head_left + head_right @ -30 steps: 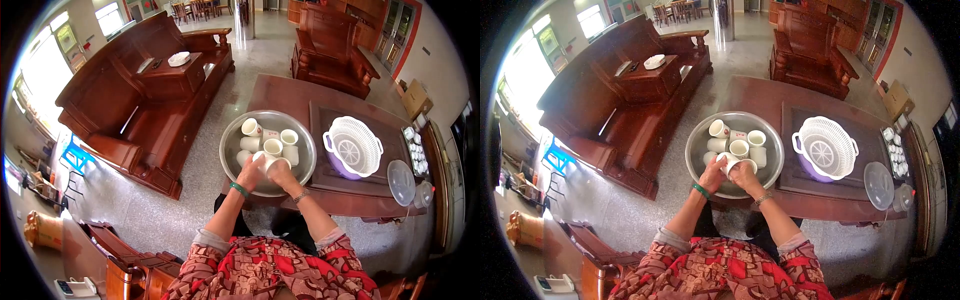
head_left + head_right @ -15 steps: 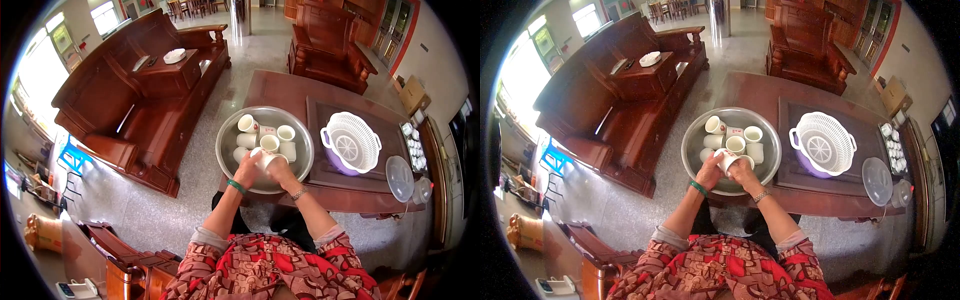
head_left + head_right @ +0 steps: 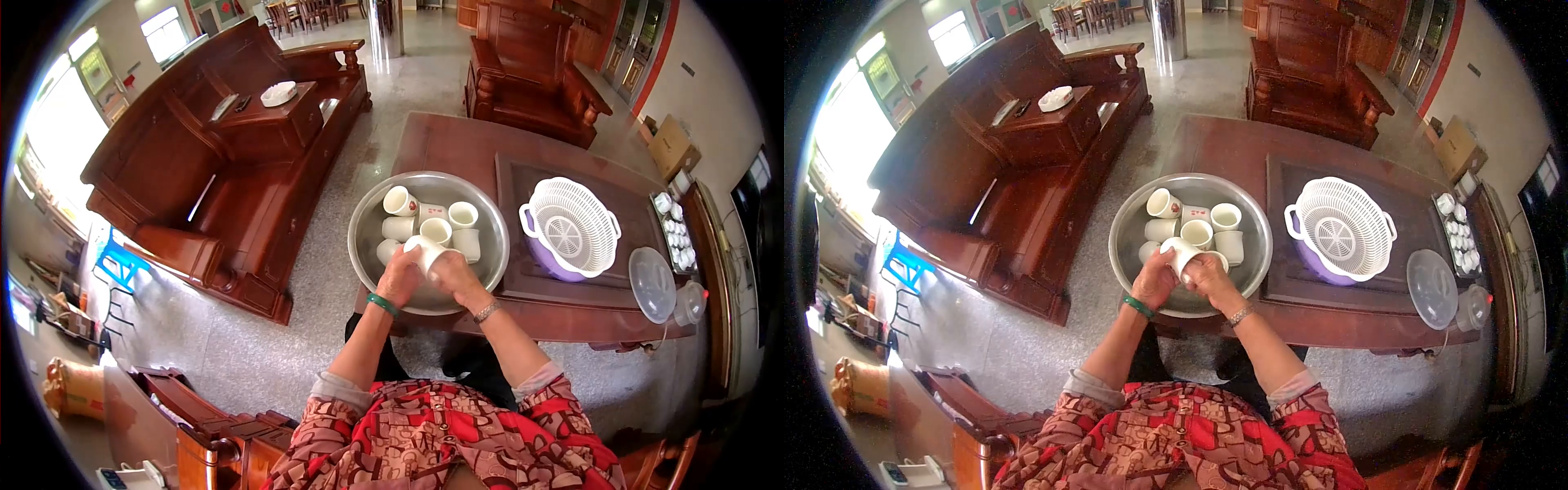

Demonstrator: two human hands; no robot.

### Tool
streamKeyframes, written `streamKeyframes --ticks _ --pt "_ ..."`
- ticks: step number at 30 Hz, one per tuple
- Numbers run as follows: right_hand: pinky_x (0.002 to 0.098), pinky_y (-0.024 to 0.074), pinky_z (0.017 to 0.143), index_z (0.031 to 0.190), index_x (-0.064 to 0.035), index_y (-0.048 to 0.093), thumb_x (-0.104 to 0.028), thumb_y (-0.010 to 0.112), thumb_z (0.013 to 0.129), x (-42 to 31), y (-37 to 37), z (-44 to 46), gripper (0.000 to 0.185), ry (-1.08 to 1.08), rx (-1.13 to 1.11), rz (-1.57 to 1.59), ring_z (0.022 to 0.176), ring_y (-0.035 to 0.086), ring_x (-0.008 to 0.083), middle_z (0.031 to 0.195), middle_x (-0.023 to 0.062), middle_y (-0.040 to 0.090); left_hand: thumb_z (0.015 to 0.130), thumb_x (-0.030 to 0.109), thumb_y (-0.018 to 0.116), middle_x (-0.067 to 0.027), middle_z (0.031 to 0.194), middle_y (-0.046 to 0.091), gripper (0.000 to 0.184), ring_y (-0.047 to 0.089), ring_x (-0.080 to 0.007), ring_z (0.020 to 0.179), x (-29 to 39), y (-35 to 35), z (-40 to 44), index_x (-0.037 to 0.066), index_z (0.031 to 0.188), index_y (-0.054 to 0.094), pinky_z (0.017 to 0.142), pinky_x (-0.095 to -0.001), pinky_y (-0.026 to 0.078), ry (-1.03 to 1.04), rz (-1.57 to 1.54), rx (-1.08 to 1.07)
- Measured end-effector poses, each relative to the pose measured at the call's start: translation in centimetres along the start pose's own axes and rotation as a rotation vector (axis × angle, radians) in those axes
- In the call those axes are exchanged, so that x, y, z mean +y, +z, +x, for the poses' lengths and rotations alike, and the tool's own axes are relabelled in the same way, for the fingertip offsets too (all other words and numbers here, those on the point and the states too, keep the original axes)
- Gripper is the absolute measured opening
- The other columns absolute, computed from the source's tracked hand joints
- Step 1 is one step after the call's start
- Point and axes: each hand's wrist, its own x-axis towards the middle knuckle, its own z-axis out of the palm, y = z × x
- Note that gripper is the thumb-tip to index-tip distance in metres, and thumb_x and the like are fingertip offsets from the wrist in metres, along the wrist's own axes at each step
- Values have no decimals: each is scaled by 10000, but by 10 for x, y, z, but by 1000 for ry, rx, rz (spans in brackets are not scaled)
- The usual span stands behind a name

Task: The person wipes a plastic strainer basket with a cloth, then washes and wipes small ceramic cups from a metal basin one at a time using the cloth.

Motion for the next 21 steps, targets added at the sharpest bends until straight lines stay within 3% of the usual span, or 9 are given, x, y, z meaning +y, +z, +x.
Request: streamKeyframes --ticks 3,5,8,10,13,16,17,19,21 --pt "300 442 457 763 -9 647 -243 573 833 11 -1 5 255 -313 65 -412 495 577 175 618 64 616 869 361 569 -53 1038 595 389 592 -149 900 -7 -1 2 73 1122 502 768 -321 496 -68 96 203" --pt "401 478 542 772 -1 649 -229 570 801 10 -4 2 243 -604 192 -1207 587 621 312 678 174 639 870 378 569 -43 1029 598 391 593 -137 893 -14 -9 8 83 1118 504 757 -314 499 -152 185 291" --pt "481 472 628 777 5 648 -224 565 768 3 2 -1 243 -467 185 -1113 701 603 408 757 249 607 878 390 551 -35 1011 613 382 602 -153 898 -6 5 5 89 1110 514 758 -322 499 -207 276 352" --pt "394 477 535 789 -8 659 -223 571 801 3 2 0 232 -550 204 -1076 590 620 295 671 161 640 879 369 535 -50 1016 622 363 609 -188 900 -2 4 1 77 1096 526 766 -342 494 -188 -48 207" --pt "193 359 479 804 -39 645 -266 598 831 -11 5 -9 234 -117 -25 -110 570 497 42 673 -50 566 872 328 535 -61 1022 623 357 601 -201 929 3 7 -4 57 1104 529 819 -352 469 -123 -96 110" --pt "258 409 491 793 -17 641 -228 593 811 8 -2 5 217 -107 -31 -31 547 539 115 646 25 602 875 295 544 -69 1061 610 356 581 -197 971 -2 -3 -2 43 1126 526 862 -353 451 -67 -124 59" --pt "258 409 491 793 -17 641 -228 593 811 19 -6 13 217 -105 -30 -32 547 539 115 646 25 602 870 327 555 -44 1005 605 313 582 -170 928 -2 -1 -2 76 1057 539 792 -353 472 -70 -60 112" --pt "329 457 533 784 7 627 -181 574 791 28 -5 20 196 -675 130 -761 552 567 194 632 122 605 861 386 576 -13 923 603 292 586 -131 872 -12 -11 5 115 968 559 689 -341 502 -84 54 206" --pt "357 468 560 796 13 622 -166 565 779 17 -3 7 188 -730 160 -896 568 575 228 636 162 593 858 390 576 -14 939 604 306 587 -137 868 -19 -19 12 112 986 557 705 -340 498 -118 73 228"
